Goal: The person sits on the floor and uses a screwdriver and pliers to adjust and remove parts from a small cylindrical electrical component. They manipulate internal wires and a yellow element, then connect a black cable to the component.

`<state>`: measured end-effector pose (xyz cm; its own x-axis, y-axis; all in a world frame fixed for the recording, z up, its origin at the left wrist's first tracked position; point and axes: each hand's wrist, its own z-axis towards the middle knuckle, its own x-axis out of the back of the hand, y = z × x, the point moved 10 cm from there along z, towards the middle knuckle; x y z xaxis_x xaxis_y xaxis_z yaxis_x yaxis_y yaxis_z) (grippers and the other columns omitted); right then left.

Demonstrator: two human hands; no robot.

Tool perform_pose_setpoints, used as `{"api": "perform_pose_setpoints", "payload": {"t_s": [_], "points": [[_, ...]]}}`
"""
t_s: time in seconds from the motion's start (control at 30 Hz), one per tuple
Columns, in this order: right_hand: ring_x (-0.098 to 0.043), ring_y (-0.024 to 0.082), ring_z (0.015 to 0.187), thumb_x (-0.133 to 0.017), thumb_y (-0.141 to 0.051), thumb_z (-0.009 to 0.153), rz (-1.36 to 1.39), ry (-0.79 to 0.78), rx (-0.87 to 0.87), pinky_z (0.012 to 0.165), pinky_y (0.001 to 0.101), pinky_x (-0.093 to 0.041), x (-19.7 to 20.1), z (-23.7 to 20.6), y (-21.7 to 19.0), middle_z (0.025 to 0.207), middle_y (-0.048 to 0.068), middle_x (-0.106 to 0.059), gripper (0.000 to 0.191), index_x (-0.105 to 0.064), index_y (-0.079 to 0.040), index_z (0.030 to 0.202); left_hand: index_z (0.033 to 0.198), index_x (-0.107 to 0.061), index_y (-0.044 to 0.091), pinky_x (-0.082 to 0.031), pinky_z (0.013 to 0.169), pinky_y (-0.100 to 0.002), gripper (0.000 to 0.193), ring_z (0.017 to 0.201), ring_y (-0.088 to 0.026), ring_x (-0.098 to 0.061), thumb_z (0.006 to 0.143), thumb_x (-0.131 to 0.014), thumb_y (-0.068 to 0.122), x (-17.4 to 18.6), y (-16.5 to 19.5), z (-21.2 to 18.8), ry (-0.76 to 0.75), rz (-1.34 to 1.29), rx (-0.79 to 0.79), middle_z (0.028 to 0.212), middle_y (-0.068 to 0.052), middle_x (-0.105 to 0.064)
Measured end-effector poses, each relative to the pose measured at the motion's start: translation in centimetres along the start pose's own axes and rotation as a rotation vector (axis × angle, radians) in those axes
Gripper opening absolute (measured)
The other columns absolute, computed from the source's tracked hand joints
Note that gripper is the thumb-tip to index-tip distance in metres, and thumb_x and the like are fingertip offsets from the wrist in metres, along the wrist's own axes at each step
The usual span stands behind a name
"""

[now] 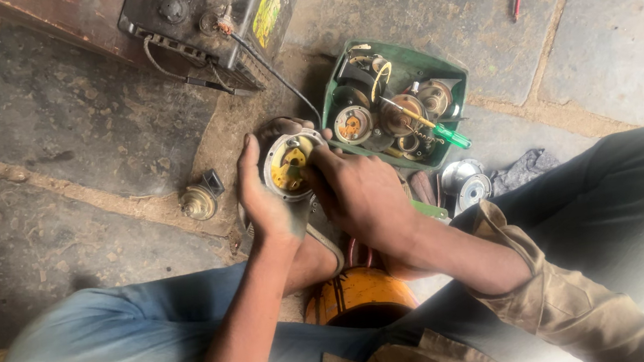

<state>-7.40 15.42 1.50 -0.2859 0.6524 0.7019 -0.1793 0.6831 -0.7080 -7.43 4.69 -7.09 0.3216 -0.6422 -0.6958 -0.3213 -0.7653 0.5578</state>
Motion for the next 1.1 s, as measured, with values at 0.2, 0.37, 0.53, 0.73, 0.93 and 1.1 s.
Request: {"api": "perform_pose_setpoints", "payload": {"t_s": [0.2,0.37,0.53,0.73,0.93,1.1], "points": [[-0.065,0.044,0.06,-0.062,-0.02,0.097,-0.059,-0.001,0.003,0.053,0.0542,-0.051,0.0,0.2,0.1,0.071,0.024,-0.067,0.024,-0.06,-0.004,0.116,0.115,-0.066,0.004,-0.053,0.102,-0.048,0.056,0.109,-0.036,-0.07,0.105,-0.035,0.049,-0.9,0.1,0.0,-0.038,-0.076,0.029,0.113,-0.018,-0.071],[-0.066,0.043,0.06,-0.063,-0.019,0.097,-0.064,0.005,0.034,0.053,0.0531,-0.051,0.1,0.4,-0.2,0.072,0.023,-0.068,0.02,-0.059,-0.004,0.11,0.114,-0.066,0.005,-0.053,0.102,-0.048,0.053,0.108,-0.035,-0.07,0.107,-0.035,0.048,-1.2,0.5,-0.1,-0.064,-0.02,-0.006,0.112,-0.017,-0.071],[-0.067,0.042,0.059,-0.064,-0.018,0.096,-0.07,-0.018,0.007,0.054,0.052,-0.052,-0.4,0.5,0.2,0.068,0.023,-0.067,0.02,-0.061,-0.005,0.111,0.114,-0.065,0.006,-0.054,0.1,-0.046,0.053,0.107,-0.033,-0.07,0.106,-0.035,0.048,-1.0,0.5,-0.1,-0.057,-0.006,0.005,0.112,-0.016,-0.072],[-0.068,0.041,0.06,-0.064,-0.015,0.091,0.036,0.02,0.016,0.056,0.0497,-0.054,-0.2,0.5,0.1,0.071,0.023,-0.068,0.028,-0.064,-0.003,0.116,0.116,-0.065,0.003,-0.054,0.1,-0.044,0.053,0.107,-0.03,-0.069,0.108,-0.034,0.045,-0.5,0.5,0.1,-0.075,0.045,-0.026,0.112,-0.016,-0.071],[-0.068,0.037,0.056,-0.062,-0.02,0.099,0.085,-0.018,-0.029,0.053,0.0474,-0.054,-0.8,0.6,0.6,0.069,0.02,-0.068,0.02,-0.066,-0.004,0.11,0.116,-0.065,0.001,-0.055,0.099,-0.043,0.055,0.107,-0.029,-0.07,0.108,-0.033,0.045,-0.1,-0.1,0.4,-0.093,0.068,-0.022,0.111,-0.016,-0.071],[-0.066,0.032,0.051,-0.064,-0.022,0.099,-0.028,-0.055,0.01,0.051,0.0456,-0.054,-1.5,0.7,0.5,0.067,0.015,-0.069,0.015,-0.067,-0.007,0.099,0.114,-0.065,0.0,-0.057,0.095,-0.043,0.055,0.102,-0.031,-0.071,0.106,-0.034,0.045,-0.6,0.4,-0.1,-0.129,0.113,-0.068,0.108,-0.017,-0.072]]}}
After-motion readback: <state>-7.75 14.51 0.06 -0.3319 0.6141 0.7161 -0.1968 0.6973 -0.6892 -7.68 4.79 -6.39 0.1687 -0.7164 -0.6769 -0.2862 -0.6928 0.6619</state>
